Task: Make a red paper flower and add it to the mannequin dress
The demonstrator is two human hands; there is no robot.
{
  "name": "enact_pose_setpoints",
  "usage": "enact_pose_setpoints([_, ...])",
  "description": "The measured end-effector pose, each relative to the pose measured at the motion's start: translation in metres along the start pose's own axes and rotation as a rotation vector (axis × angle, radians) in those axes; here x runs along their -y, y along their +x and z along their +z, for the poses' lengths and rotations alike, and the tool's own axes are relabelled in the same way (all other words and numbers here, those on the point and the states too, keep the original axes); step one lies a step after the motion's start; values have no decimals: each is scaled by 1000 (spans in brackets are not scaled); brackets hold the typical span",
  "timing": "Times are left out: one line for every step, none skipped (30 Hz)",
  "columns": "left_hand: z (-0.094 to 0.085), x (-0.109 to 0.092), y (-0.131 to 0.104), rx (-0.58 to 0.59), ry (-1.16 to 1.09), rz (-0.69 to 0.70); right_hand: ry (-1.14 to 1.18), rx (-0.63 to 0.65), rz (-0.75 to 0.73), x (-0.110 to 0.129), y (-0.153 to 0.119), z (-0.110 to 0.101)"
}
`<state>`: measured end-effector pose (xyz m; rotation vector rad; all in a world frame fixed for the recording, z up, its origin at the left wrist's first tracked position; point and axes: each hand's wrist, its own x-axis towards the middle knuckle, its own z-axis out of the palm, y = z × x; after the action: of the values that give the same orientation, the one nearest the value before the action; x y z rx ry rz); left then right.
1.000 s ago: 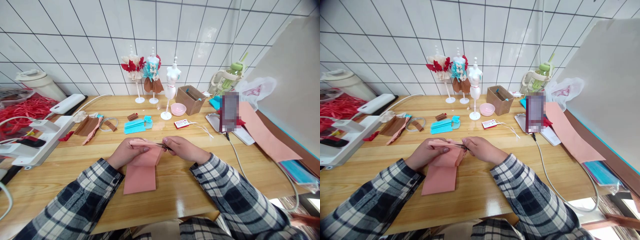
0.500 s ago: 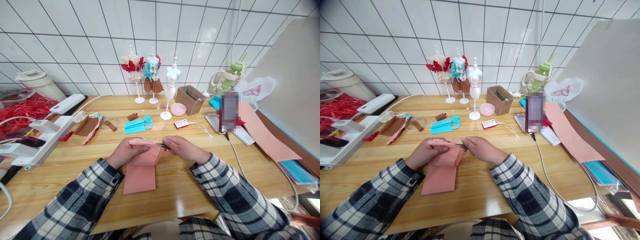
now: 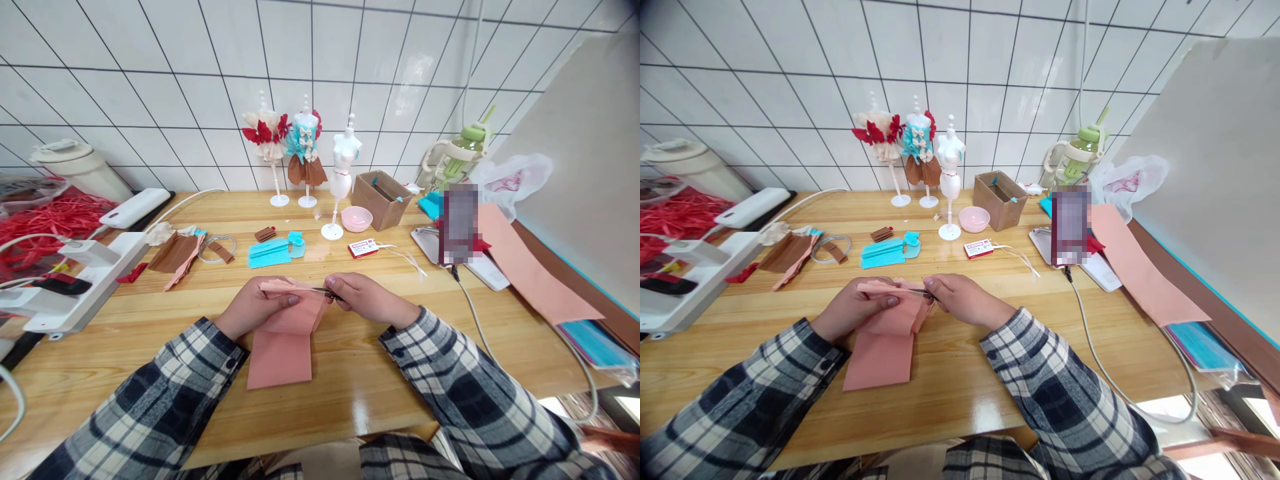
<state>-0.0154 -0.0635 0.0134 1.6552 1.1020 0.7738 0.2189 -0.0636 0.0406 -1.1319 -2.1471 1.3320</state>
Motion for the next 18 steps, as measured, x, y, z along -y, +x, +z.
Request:
enact_pose_setpoints([0, 0, 0, -3, -5, -13, -12, 3, 1, 1, 0, 0])
enact_pose_setpoints([-1, 0, -1, -4, -8, -22, -25, 6, 3, 1, 0, 0])
enact_pose_setpoints([-1, 0, -1, -5, -10, -24, -39, 10, 4, 2, 0, -1])
enact_pose_setpoints([-1, 0, -1, -5, -11, -21, -52, 15, 4, 2, 0, -1])
enact_pose_setpoints([-2, -1, 0, -7, -11, -15, -59, 19, 5, 2, 0, -1])
enact_pose_setpoints([-2, -1, 0, -8, -10, -5, -56, 25, 3, 2, 0, -1])
enact_pose_setpoints([-2, -1, 0, -9, -7, 6, -43, 29, 1, 1, 0, -1])
enact_pose_setpoints([-3, -1, 0, -10, -1, 16, -23, 30, 2, 0, 0, -1])
enact_pose_setpoints([-3, 0, 0, -11, 4, 25, 1, 30, 5, -1, 0, -1])
enact_pose_setpoints([-3, 0, 0, -10, 10, 31, 23, 25, 9, -2, 0, -1])
enact_pose_setpoints([-4, 0, 0, -9, 16, 33, 42, 20, 14, -4, 0, -1])
enact_pose_setpoints([-4, 1, 0, -10, 19, 31, 54, 15, 18, -5, -1, -1])
enact_pose_setpoints([-4, 1, 0, -13, 22, 25, 59, 11, 21, -5, -1, -1])
enact_pose_setpoints([-4, 2, 0, -18, 26, 18, 59, 11, 22, -6, -1, -2])
enact_pose_setpoints([-5, 2, 0, -25, 31, 11, 57, 10, 24, -6, -1, -2])
enact_pose_setpoints([-5, 2, 0, -33, 36, 6, 55, 7, 28, -5, -1, -2])
enact_pose_setpoints([-5, 2, 0, -40, 41, 1, 52, 5, 33, -5, -2, -3])
enact_pose_setpoints([-5, 2, 0, -48, 45, -3, 47, 0, 38, -4, -2, -3])
